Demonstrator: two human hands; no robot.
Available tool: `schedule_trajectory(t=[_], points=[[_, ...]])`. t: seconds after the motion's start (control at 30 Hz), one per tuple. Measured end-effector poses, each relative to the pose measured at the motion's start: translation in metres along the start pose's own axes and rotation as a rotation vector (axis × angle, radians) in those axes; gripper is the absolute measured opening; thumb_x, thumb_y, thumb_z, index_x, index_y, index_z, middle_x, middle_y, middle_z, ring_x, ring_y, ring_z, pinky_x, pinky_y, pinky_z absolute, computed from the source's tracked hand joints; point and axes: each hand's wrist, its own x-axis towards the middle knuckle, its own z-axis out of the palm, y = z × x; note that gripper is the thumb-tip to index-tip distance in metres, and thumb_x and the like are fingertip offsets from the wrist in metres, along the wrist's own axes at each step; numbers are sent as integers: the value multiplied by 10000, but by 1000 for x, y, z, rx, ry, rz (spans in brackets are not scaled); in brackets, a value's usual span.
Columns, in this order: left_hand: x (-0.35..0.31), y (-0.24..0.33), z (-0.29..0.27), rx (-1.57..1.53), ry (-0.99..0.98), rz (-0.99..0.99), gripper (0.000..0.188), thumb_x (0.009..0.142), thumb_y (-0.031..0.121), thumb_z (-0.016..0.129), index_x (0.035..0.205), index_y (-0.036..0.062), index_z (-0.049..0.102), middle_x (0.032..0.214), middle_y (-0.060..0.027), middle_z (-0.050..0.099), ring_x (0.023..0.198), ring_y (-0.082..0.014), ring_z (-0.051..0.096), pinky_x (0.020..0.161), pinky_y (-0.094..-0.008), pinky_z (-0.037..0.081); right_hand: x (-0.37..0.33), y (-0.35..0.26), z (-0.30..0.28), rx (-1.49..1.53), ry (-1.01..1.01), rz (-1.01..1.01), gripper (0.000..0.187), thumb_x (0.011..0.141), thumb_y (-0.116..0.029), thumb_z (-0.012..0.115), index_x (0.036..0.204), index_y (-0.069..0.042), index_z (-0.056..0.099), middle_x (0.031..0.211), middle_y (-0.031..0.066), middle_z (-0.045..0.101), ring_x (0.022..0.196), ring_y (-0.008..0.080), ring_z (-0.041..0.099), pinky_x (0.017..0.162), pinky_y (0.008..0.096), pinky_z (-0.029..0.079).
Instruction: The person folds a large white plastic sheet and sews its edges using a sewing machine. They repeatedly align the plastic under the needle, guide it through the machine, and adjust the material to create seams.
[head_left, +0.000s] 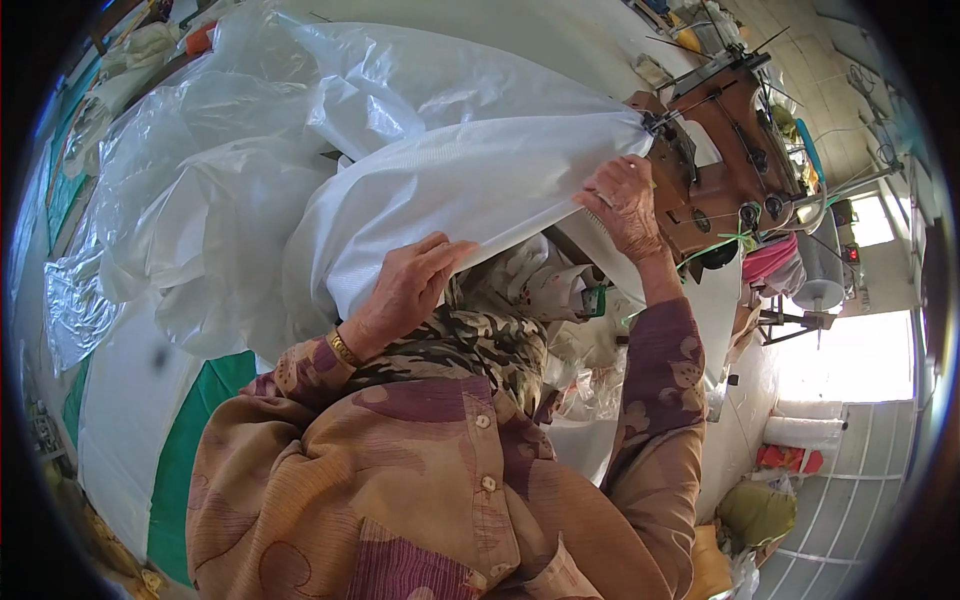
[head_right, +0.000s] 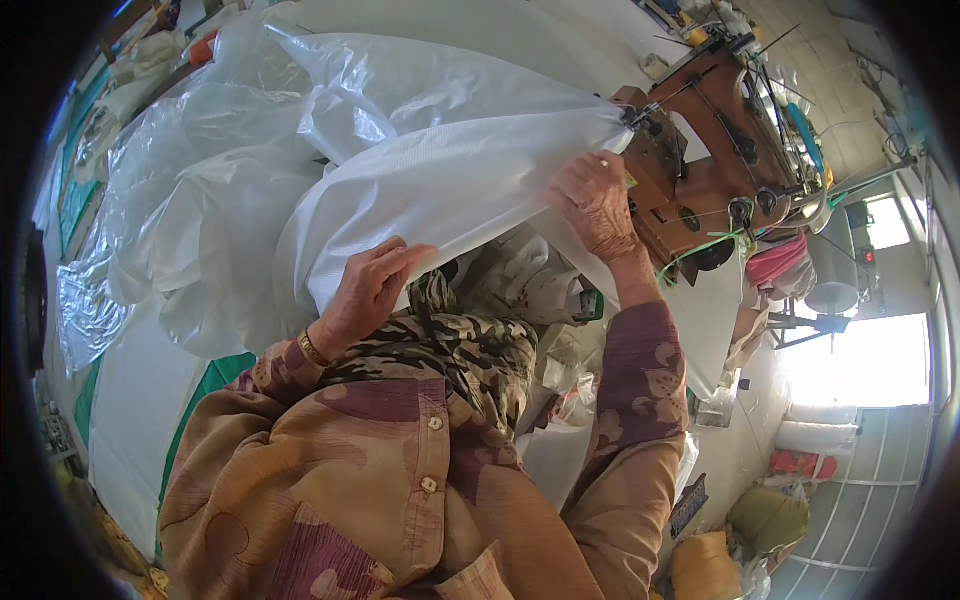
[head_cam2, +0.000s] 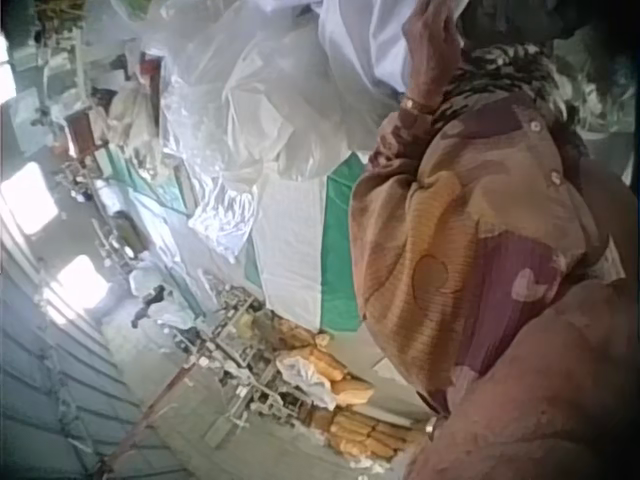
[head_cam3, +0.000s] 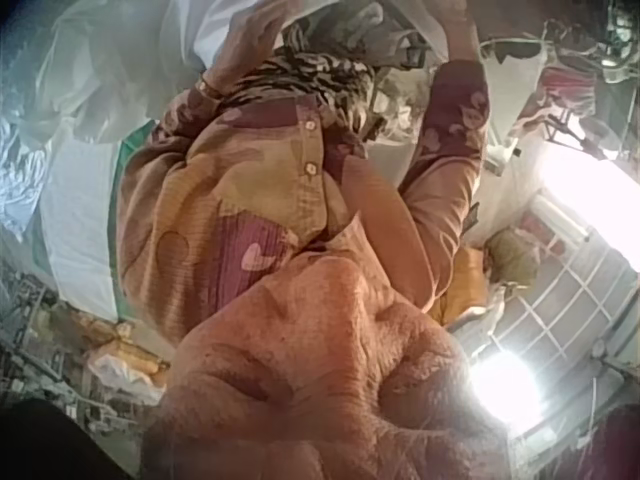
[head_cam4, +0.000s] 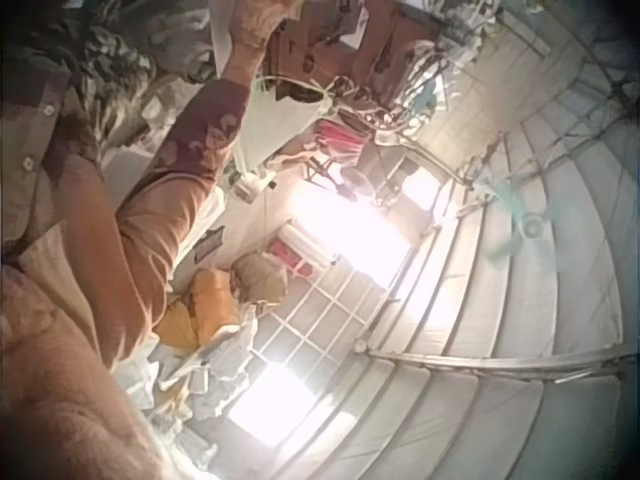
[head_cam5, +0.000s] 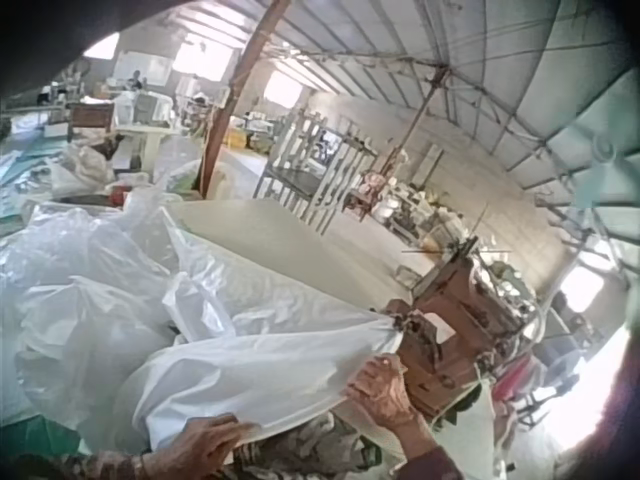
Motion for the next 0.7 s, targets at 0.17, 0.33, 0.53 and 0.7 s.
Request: schedule_trajectory(t=[0.17, 0.33, 0.53, 0.7], points=[[9, 7, -9, -145, -167, -24, 228, 905, 52, 663, 1122, -17, 665, 786, -102, 620, 615, -202, 540, 591, -303, 422, 1, 12, -6, 40, -69, 107, 193, 815, -299, 714, 855, -117, 663, 867, 18, 628, 929, 223, 593, 1021, 433, 342], [24, 15, -19, -528, -258, -277, 227, 900, 50, 664, 1114, -16, 699, 692, 9, 594, 611, -34, 458, 548, -243, 375, 5, 34, -14, 5, -33, 79, 242, 793, -341, 718, 846, -114, 651, 857, 22, 617, 917, 229, 591, 1019, 438, 347], [29, 15, -29, -476, -289, -340, 232, 900, 31, 646, 1121, -14, 703, 671, 44, 544, 634, 3, 425, 547, -201, 349, 7, 55, -14, -120, 5, 19, 302, 805, -383, 695, 893, -98, 646, 865, 44, 616, 951, 242, 588, 1010, 439, 354], [23, 3, -22, -386, -242, -198, 211, 897, 19, 634, 1093, -6, 708, 684, 1, 576, 586, -50, 449, 530, -248, 367, 13, 68, -10, -142, 6, 89, 337, 825, -389, 697, 933, -75, 638, 882, 70, 623, 989, 255, 585, 999, 419, 367]])
